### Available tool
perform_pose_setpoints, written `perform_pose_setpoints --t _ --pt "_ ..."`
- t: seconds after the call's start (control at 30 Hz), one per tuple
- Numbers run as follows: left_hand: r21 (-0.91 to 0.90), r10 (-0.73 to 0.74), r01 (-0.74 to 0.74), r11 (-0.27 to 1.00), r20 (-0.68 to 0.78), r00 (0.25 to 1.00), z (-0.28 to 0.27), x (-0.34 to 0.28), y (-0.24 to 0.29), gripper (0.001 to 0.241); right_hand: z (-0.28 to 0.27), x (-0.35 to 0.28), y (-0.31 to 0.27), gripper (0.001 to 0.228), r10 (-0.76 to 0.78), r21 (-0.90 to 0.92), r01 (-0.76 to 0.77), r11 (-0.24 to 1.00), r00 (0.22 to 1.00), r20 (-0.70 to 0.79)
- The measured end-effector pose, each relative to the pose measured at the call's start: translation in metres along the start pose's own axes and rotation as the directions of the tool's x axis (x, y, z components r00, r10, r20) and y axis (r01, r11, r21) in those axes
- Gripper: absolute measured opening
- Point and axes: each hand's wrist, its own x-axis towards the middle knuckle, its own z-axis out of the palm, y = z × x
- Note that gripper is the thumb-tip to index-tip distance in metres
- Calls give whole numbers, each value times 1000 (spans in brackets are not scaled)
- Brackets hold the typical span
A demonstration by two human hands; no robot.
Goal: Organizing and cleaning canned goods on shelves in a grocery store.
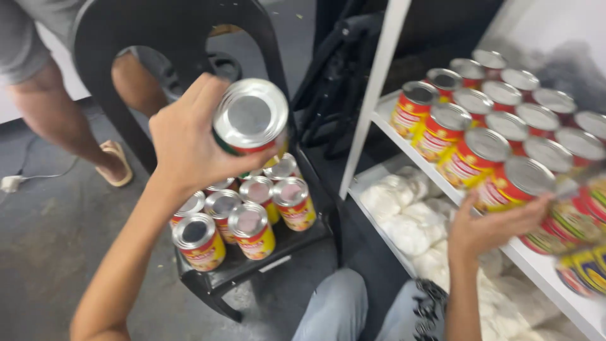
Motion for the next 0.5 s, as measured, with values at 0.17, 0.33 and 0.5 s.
perform_pose_setpoints --t 0.17,0.33,0.5 --pt "163 -249 248 955 -11 968 11 -77 -73 60 22 -17 22 98 24 -95 -17 995 997 72" --pt "314 -324 301 900 21 946 40 -123 -141 64 49 -36 85 60 -105 -386 100 917 994 9" --pt "437 -388 296 850 137 912 65 -140 -188 73 60 -34 98 61 -116 -466 93 880 993 -21"
